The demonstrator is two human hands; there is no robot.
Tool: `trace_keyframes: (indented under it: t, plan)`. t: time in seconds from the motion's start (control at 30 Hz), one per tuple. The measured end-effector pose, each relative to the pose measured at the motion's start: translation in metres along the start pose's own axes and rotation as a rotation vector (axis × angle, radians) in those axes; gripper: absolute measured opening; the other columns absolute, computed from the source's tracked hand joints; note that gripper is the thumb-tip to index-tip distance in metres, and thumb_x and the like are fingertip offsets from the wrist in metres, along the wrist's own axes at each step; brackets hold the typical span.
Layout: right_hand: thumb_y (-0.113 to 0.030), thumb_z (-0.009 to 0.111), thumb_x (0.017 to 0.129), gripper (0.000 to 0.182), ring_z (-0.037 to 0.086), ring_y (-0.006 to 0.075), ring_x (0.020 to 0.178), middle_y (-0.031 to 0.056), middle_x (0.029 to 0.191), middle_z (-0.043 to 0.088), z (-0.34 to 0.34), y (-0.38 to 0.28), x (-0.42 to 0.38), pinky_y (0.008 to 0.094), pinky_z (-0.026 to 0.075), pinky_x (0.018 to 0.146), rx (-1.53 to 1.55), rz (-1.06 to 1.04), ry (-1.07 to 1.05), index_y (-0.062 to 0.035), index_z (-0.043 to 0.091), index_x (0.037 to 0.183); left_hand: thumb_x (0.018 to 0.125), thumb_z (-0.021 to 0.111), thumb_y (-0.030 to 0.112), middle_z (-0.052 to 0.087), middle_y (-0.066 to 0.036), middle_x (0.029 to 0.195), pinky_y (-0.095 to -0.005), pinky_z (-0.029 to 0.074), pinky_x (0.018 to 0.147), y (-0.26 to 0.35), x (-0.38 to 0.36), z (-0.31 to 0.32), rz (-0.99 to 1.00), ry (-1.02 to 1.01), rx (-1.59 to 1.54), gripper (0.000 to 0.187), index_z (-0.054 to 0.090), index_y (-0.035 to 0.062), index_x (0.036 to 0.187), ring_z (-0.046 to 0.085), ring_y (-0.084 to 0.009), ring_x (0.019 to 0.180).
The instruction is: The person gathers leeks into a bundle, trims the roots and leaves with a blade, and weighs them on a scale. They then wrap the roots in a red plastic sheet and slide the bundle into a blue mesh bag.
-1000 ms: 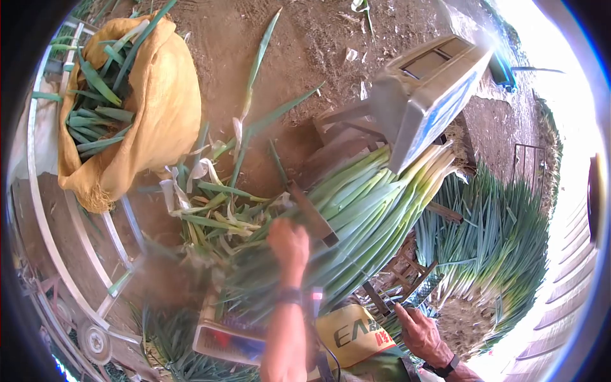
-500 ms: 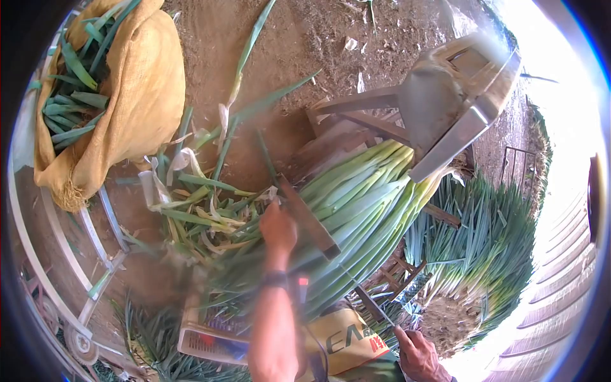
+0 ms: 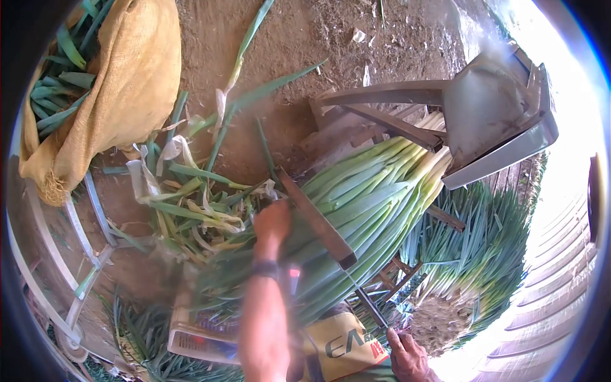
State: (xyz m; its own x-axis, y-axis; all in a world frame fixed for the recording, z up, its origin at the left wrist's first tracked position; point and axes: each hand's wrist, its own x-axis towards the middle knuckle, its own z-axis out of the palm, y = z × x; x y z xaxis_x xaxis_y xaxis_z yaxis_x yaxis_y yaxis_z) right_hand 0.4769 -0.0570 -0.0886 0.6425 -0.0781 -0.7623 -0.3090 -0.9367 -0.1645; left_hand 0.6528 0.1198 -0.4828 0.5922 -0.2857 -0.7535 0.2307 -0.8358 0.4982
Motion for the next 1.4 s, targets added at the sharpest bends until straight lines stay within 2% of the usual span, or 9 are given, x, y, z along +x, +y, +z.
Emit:
trace_keyframes:
  t: [0.17,0.27,0.47,0.77,0.9,1.03,1.17,1.23,1.4]
  plan:
    - [0.004,0.054,0.089,0.062,0.064,0.0411,0.094,0.0211,0.116,0.061,0.002,-0.011,0.032,0.0509,0.052,0.08,0.123,0.068,-0.087,-0.0095,0.047,0.15,0.102,0.041,0.02,0.069,-0.024,0.098,-0.0583,0.053,0.077,-0.018,0.001,0.03,0.092,0.144,-0.057,0.026,0.062,0.0052,0.102,0.067,-0.0483,0.09]
    - [0.007,0.06,0.081,0.067,0.059,0.0335,0.068,0.0144,0.091,0.054,0.019,-0.01,0.066,0.0459,0.049,0.056,-0.017,-0.124,-0.004,-0.0028,0.049,0.146,0.1,0.044,0.016,0.068,-0.023,0.096,-0.0572,0.054,0.075,-0.008,-0.006,0.023,0.019,0.145,-0.089,0.019,0.06,0.006,0.101,0.067,-0.0472,0.087]
    - [0.01,0.057,0.079,0.075,0.059,0.0347,0.067,0.0155,0.089,0.052,0.057,-0.01,0.135,0.0462,0.049,0.058,-0.004,-0.19,0.04,-0.0024,0.042,0.151,0.098,0.047,0.015,0.067,-0.023,0.095,-0.0567,0.054,0.072,-0.017,-0.013,0.043,0.118,0.229,-0.04,0.015,0.058,0.0057,0.099,0.067,-0.0462,0.088]
    - [0.005,0.055,0.084,0.067,0.063,0.0404,0.075,0.0218,0.094,0.06,0.061,-0.017,0.179,0.0479,0.051,0.064,-0.009,-0.254,0.063,0.0006,0.04,0.15,0.105,0.043,0.024,0.059,-0.033,0.128,-0.0591,0.042,0.1,0.009,-0.065,0.028,-0.041,0.114,-0.4,0.034,0.061,-0.0012,0.119,0.054,-0.0571,0.115]
    - [0.004,0.056,0.086,0.069,0.062,0.0374,0.07,0.0192,0.091,0.059,0.004,-0.019,0.117,0.0457,0.053,0.062,-0.097,-0.131,-0.155,-0.0053,0.04,0.152,0.105,0.043,0.025,0.054,-0.029,0.14,-0.0543,0.039,0.108,-0.001,-0.043,0.059,-0.05,0.394,-0.697,0.04,0.058,0.0005,0.132,0.047,-0.0521,0.127]
    - [0.004,0.056,0.087,0.069,0.061,0.036,0.074,0.0172,0.095,0.059,-0.023,-0.008,0.032,0.0475,0.051,0.065,-0.149,0.046,-0.25,-0.0103,0.042,0.152,0.099,0.048,0.027,0.058,-0.02,0.136,-0.0609,0.038,0.109,-0.03,-0.017,0.083,-0.057,0.057,-0.452,0.039,0.059,0.0138,0.134,0.044,-0.0512,0.132]
    - [0.001,0.061,0.085,0.064,0.064,0.0404,0.093,0.0206,0.114,0.061,-0.014,0.017,0.001,0.0499,0.052,0.08,-0.209,0.048,-0.226,-0.0067,0.048,0.148,0.101,0.047,0.026,0.066,-0.023,0.121,-0.0575,0.049,0.095,-0.041,-0.012,0.104,0.176,0.1,-0.048,0.035,0.062,0.0095,0.127,0.06,-0.0456,0.115]
    - [0.003,0.056,0.088,0.07,0.06,0.0323,0.065,0.0142,0.086,0.059,-0.006,0.02,0.018,0.0451,0.051,0.056,-0.226,0.044,-0.317,-0.0127,0.039,0.154,0.101,0.047,0.026,0.068,-0.024,0.113,-0.0548,0.053,0.085,-0.051,-0.003,0.111,0.178,-0.042,-0.051,0.033,0.064,0.0072,0.122,0.066,-0.0434,0.103]
    - [0.003,0.057,0.087,0.069,0.061,0.0321,0.066,0.0155,0.088,0.058,0.024,0.023,0.079,0.0445,0.051,0.056,-0.186,-0.099,-0.256,-0.0089,0.04,0.153,0.102,0.046,0.033,0.067,-0.03,0.103,-0.0532,0.049,0.082,-0.044,-0.032,0.111,0.219,-0.042,-0.431,0.04,0.066,0.001,0.113,0.065,-0.047,0.098]
